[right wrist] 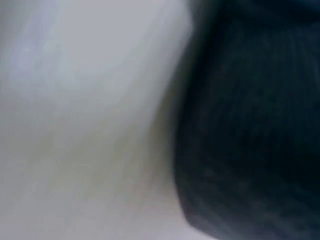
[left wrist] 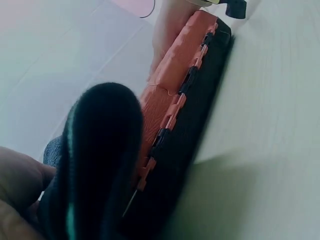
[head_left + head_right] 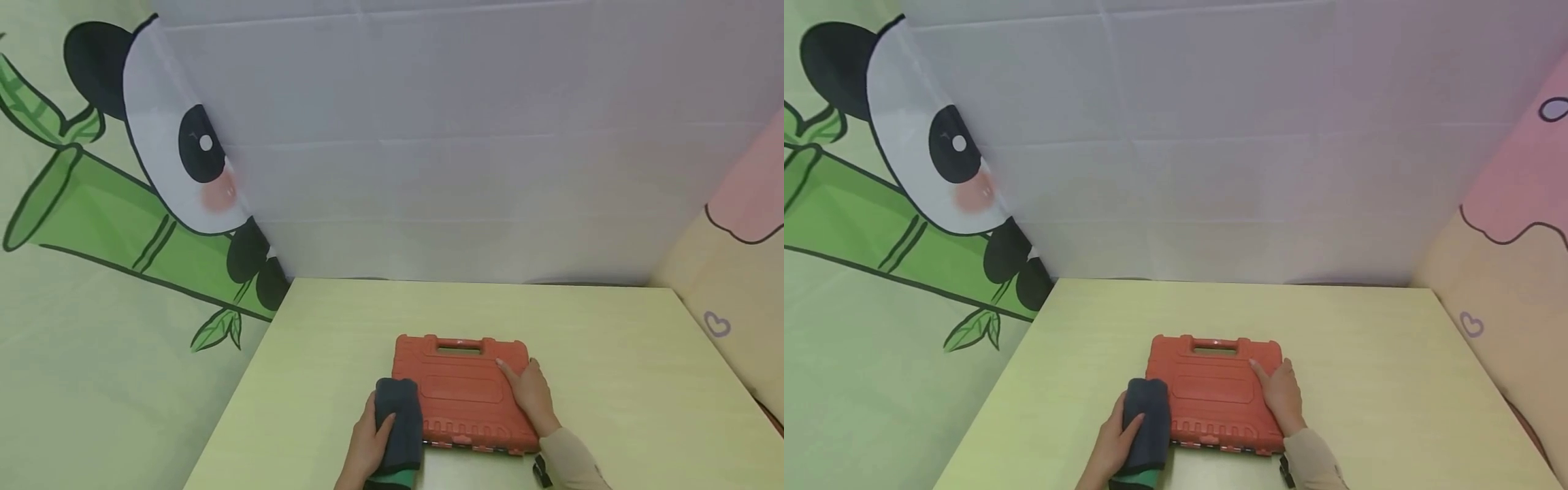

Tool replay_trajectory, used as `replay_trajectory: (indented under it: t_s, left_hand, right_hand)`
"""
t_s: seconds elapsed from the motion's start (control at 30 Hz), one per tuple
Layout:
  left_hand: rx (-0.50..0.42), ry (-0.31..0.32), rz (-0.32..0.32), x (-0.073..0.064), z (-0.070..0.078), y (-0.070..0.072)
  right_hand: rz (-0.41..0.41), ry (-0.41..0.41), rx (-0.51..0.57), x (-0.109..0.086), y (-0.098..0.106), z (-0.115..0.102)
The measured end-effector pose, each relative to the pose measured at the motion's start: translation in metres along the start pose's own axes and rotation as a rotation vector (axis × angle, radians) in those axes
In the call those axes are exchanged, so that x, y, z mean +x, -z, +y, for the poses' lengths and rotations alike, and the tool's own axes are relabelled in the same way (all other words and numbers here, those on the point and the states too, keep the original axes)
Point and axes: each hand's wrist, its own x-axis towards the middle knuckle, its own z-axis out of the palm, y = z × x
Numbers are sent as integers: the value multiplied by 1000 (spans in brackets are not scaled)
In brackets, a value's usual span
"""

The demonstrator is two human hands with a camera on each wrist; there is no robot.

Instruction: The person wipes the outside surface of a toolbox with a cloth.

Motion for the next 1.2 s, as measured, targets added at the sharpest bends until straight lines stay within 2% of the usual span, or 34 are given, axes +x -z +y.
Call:
replay_trajectory:
  t_s: [0.13,0.2,0.27,0.33,0.4,0.43,0.5,0.53,0.57,0.63,0.67,0.73,0.83,0.9,1.0,1.2]
  left_hand:
    - [55,-39,42,10,2,-2]
    - [80,-64,59,21,4,-2]
    - [82,-72,40,36,8,-1]
    - [73,-57,0,57,7,0]
    - [91,-39,-41,86,-6,-7]
    - [103,-31,-58,102,-15,-12]
    - [159,-65,-55,137,-47,-30]
    - [166,-63,-61,150,-55,-36]
    - [164,-49,-70,160,-61,-41]
    - [125,-5,-102,168,-55,-42]
    - [102,20,-120,167,-47,-39]
    - [55,105,-162,153,-18,-25]
    - [62,127,-146,131,5,-9]
    - [91,105,-118,117,8,-5]
    - [83,83,-85,96,8,-2]
    - [95,29,-93,51,1,3]
  right_hand:
    - [9,20,5,2,0,2]
    - [9,34,4,2,-1,2]
    - [7,38,1,0,-1,3]
    - [5,42,-2,-1,-1,3]
    - [1,46,-3,-3,-2,3]
    - [2,46,-3,-3,-3,3]
    - [9,47,-2,-4,-4,3]
    - [11,43,1,-5,-4,3]
    - [13,39,5,-5,-5,3]
    - [20,28,8,-7,-7,4]
    - [24,23,9,-7,-8,4]
    - [32,17,14,-9,-9,4]
    - [38,12,17,-11,-11,2]
    - [44,7,17,-12,-10,1]
    - [43,3,15,-14,-9,-2]
    - [39,-11,15,-18,-9,-3]
